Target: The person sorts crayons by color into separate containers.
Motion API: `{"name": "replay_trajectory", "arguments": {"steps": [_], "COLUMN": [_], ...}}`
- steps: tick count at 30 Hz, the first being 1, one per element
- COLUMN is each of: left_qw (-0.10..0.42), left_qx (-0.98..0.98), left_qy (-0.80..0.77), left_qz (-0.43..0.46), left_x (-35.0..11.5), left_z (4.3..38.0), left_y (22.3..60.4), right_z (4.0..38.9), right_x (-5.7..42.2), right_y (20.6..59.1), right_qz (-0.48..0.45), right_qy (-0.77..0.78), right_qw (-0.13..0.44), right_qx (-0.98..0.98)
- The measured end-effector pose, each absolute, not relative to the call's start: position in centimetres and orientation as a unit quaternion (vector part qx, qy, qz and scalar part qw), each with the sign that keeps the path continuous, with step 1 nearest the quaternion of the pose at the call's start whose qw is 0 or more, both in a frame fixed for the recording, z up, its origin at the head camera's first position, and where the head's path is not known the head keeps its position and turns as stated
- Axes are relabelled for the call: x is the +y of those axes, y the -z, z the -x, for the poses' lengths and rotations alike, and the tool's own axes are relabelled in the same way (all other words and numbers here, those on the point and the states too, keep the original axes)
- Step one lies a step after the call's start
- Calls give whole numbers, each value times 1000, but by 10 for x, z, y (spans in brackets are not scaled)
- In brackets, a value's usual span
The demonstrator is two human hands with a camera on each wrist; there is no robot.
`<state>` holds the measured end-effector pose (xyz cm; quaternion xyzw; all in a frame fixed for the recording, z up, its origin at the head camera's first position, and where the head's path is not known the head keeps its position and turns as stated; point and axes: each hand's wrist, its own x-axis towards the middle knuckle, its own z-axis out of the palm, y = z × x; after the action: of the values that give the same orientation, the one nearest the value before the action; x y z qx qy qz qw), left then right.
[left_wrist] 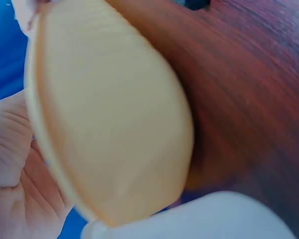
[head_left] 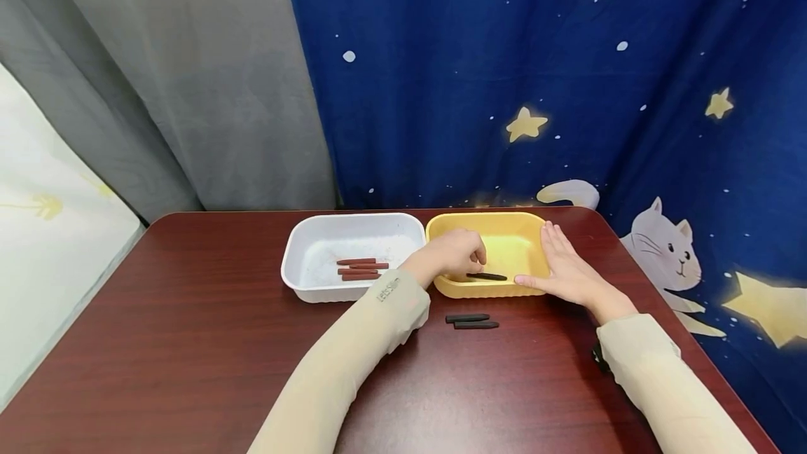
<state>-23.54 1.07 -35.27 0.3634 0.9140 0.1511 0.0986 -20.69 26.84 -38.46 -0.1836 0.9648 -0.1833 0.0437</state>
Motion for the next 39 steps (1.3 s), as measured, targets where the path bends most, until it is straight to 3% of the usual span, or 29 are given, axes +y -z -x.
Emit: {"name": "replay_trajectory", "arguments": {"steps": [10,17,23,32,39], "left_qw": [10,-13,4,81,95], "left_qx": [887,881,882,879,889], "left_qy": [-160,-198,-192,-138,-102], "left_qz": [-433,-429,-430,-449,-436], "left_x": [-19,-47,-58,-42,-35], "left_z": [201,176,161,159,162], "left_y": [334,344,353,375,381], "right_z": [208,208,209,207,205], "right_x": [270,270,271,270,268], "right_y": [384,385,384,386,385], "right_qz": [174,183,184,179,183], "right_qy": [180,177,178,191,186], "right_qw": [47,45,40,41,40], "right_qx": [967,966,966,964,965]}}
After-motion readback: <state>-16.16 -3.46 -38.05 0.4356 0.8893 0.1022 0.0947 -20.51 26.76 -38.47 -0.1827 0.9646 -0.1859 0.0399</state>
